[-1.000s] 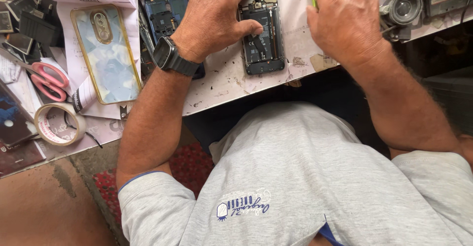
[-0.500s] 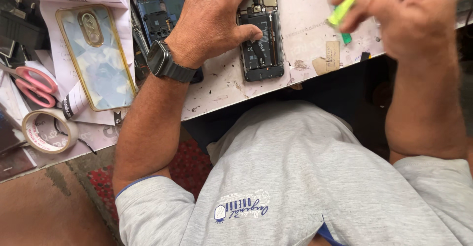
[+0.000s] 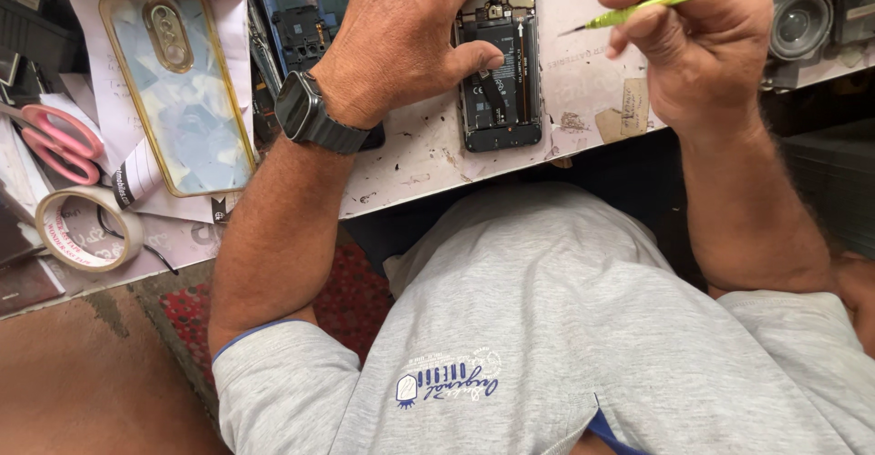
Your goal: The person works on a disassembled smartphone, using a green screwdriver to adjust internal components and connectors. They repeatedly open and close the device, aligning the screen and casing while manipulating the battery and ribbon cables.
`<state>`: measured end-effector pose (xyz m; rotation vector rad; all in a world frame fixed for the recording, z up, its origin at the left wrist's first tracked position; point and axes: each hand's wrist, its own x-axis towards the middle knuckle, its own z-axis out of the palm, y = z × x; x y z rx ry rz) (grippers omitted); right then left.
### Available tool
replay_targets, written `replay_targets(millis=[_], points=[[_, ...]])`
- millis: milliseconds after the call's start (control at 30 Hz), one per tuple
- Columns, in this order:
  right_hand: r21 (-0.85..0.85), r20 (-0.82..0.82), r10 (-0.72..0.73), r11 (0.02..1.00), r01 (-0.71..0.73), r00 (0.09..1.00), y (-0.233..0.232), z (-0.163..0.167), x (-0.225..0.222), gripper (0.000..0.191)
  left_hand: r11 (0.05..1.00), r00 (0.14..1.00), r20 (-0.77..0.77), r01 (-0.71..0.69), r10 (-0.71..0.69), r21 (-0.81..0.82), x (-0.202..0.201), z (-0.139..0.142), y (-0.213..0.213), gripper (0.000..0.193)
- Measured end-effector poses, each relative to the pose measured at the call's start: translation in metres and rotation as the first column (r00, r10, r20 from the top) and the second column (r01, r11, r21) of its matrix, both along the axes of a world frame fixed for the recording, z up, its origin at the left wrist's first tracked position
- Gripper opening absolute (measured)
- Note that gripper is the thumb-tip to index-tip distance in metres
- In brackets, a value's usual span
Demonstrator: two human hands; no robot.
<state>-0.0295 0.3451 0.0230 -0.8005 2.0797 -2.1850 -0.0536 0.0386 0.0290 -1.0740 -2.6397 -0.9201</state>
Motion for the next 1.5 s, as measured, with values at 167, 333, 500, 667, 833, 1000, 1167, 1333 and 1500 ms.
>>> replay_targets(millis=[167, 333, 500, 667, 833, 1000, 1167, 1333, 1500], points=[[0.103, -0.3, -0.08, 0.988, 0.115, 0.951, -0.013, -0.001, -0.007, 0.018, 1.0, 1.0, -0.016, -0.02, 0.02, 0.015, -0.001, -0.005, -0.007, 0.04], [0.104, -0.409, -0.129, 0.977, 0.187, 0.903, -0.023, -0.012, -0.015, 0.024, 0.996, 0.996, -0.021, -0.084, 0.084, -0.01, -0.002, -0.013, -0.01, 0.021], [0.042, -0.466, -0.244, 0.954, 0.297, 0.85, -0.014, -0.04, -0.022, 0.027, 0.992, 0.992, -0.051, -0.121, 0.119, -0.04, -0.001, -0.019, -0.009, 0.013], [-0.055, -0.42, -0.401, 0.907, 0.418, 0.814, 0.004, -0.058, -0.027, 0.032, 0.991, 0.987, -0.103, -0.126, 0.122, -0.033, 0.0, -0.017, -0.009, 0.014], [0.015, -0.499, -0.374, 0.898, 0.439, 0.782, 0.006, -0.056, -0.024, 0.035, 0.99, 0.987, -0.097, -0.135, 0.129, -0.048, 0.002, -0.016, -0.006, 0.01], [0.061, -0.517, -0.325, 0.909, 0.413, 0.792, -0.002, -0.045, -0.02, 0.028, 0.989, 0.984, -0.129, -0.134, 0.125, -0.069, 0.003, -0.018, -0.006, 0.008], [0.117, -0.457, -0.25, 0.934, 0.337, 0.853, -0.012, -0.034, -0.013, 0.023, 0.972, 0.972, -0.189, -0.172, 0.142, -0.157, 0.002, -0.019, -0.003, 0.012], [0.142, -0.467, -0.148, 0.961, 0.239, 0.872, -0.018, -0.025, -0.009, 0.023, 0.968, 0.972, -0.19, -0.173, 0.138, -0.184, 0.003, -0.019, -0.003, 0.011], [0.11, -0.535, -0.096, 0.977, 0.182, 0.839, -0.022, -0.022, -0.016, 0.024, 0.971, 0.974, -0.184, -0.168, 0.136, -0.172, 0.004, -0.017, -0.003, 0.01]])
